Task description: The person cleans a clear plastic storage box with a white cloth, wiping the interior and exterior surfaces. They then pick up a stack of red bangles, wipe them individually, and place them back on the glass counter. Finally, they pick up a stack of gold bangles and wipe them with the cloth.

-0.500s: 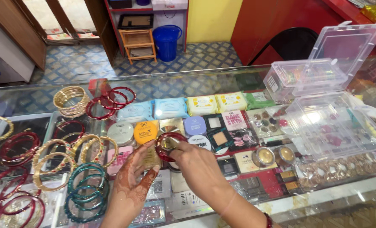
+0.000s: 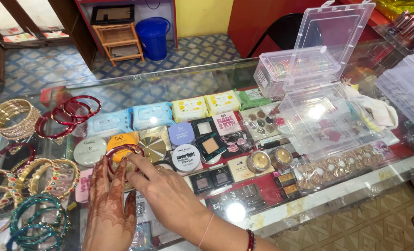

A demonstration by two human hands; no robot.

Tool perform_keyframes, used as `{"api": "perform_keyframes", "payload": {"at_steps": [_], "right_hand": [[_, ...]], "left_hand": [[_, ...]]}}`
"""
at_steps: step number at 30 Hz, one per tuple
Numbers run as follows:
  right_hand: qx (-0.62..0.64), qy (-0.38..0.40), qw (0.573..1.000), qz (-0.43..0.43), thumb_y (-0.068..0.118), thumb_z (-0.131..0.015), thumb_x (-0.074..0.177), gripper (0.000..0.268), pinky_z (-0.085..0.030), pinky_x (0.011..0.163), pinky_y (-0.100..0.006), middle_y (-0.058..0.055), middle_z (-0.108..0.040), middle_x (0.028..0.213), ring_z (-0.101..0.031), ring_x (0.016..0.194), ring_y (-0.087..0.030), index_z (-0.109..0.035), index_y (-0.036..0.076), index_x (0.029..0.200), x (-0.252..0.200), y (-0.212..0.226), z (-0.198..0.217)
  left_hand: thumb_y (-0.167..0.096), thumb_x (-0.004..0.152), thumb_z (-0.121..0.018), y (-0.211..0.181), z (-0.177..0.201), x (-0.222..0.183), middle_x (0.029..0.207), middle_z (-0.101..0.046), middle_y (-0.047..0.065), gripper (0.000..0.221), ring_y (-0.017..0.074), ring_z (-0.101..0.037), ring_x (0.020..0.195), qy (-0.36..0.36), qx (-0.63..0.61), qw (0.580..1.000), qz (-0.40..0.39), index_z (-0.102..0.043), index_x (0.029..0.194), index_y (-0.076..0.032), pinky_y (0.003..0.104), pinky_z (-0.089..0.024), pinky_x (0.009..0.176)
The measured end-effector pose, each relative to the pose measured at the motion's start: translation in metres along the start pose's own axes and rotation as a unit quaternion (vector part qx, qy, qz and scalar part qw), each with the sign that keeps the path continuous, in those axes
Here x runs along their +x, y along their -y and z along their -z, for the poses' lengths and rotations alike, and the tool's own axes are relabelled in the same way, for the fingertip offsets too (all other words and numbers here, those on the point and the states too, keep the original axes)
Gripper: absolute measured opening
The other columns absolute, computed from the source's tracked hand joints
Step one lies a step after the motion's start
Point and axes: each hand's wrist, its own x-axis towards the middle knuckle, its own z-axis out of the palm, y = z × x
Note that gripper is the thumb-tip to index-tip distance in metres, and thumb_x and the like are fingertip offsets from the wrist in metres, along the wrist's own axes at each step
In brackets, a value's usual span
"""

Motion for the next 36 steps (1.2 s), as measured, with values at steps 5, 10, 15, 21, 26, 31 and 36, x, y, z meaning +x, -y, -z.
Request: {"api": "perform_keyframes", "payload": {"at_steps": [5,10,15,21,26,31,36], "right_hand": [[0.053,-0.006,0.998,-0.038,-0.006,-0.063,0.081,0.042,-0.056,0.086,-0.044,-0.015,-0.060,0.143,-0.069,0.108,-0.037,-0.069,0.005,0.121,-0.020,-0.018,0.016],[0.147,-0.039,0.985,-0.079,-0.006,-0.068,0.083,0.036,-0.062,0.087,-0.036,-0.013,-0.067,0.128,-0.071,0.108,-0.030,-0.069,0.003,0.118,-0.030,-0.049,0.041],[0.225,-0.016,0.955,-0.193,-0.004,-0.066,0.087,0.028,-0.063,0.073,-0.030,-0.008,-0.072,0.117,-0.075,0.089,-0.019,-0.071,0.004,0.114,-0.040,-0.047,0.048],[0.266,-0.080,0.932,-0.232,-0.006,-0.061,0.090,0.027,-0.063,0.074,-0.031,-0.011,-0.072,0.110,-0.073,0.092,-0.019,-0.073,0.004,0.112,-0.066,-0.028,0.042],[0.170,-0.166,0.968,-0.084,-0.007,-0.068,0.087,0.024,-0.054,0.090,-0.033,-0.012,-0.071,0.117,-0.069,0.108,-0.025,-0.071,0.001,0.109,-0.090,0.036,0.011],[0.212,-0.155,0.952,-0.156,-0.008,-0.063,0.085,0.030,-0.056,0.081,-0.028,-0.010,-0.069,0.120,-0.071,0.097,-0.020,-0.070,0.002,0.112,-0.106,0.082,-0.010],[0.225,-0.210,0.929,-0.207,-0.009,-0.061,0.086,0.026,-0.057,0.076,-0.027,-0.009,-0.069,0.114,-0.070,0.095,-0.016,-0.070,0.001,0.108,-0.135,0.104,-0.028]], "left_hand": [[-0.001,0.076,-0.064,-0.028,-0.004,-0.001,0.159,-0.027,0.033,0.081,0.0537,-0.027,0.145,-0.047,0.010,0.999,-0.004,-0.039,0.153,-0.010,0.059,-0.024,0.118],[-0.003,0.083,-0.063,-0.069,-0.002,-0.001,0.157,-0.038,0.027,0.064,0.0494,-0.038,0.143,-0.089,-0.059,0.994,-0.016,-0.050,0.145,-0.008,0.055,-0.032,0.116],[-0.003,0.090,-0.057,-0.088,0.010,-0.006,0.140,-0.061,0.016,0.047,0.0342,-0.061,0.131,-0.062,-0.164,0.984,0.036,-0.061,0.137,-0.008,0.043,-0.045,0.109],[-0.005,0.099,-0.054,-0.082,0.027,-0.024,0.128,-0.071,0.015,0.034,0.0300,-0.068,0.122,-0.068,-0.175,0.982,0.026,-0.066,0.130,-0.007,0.040,-0.049,0.105],[-0.003,0.093,-0.056,-0.083,0.043,-0.058,0.123,-0.072,0.016,0.038,0.0296,-0.069,0.117,-0.044,-0.217,0.975,-0.008,-0.065,0.130,-0.005,0.040,-0.048,0.103],[0.003,0.092,-0.052,-0.064,0.054,-0.102,0.129,-0.070,0.013,0.046,0.0228,-0.067,0.121,-0.043,-0.255,0.966,-0.002,-0.059,0.137,-0.003,0.034,-0.049,0.105],[0.008,0.095,-0.046,-0.037,0.061,-0.137,0.131,-0.067,0.011,0.042,0.0175,-0.066,0.121,-0.122,-0.351,0.925,0.075,-0.057,0.135,0.000,0.030,-0.049,0.106]]}}
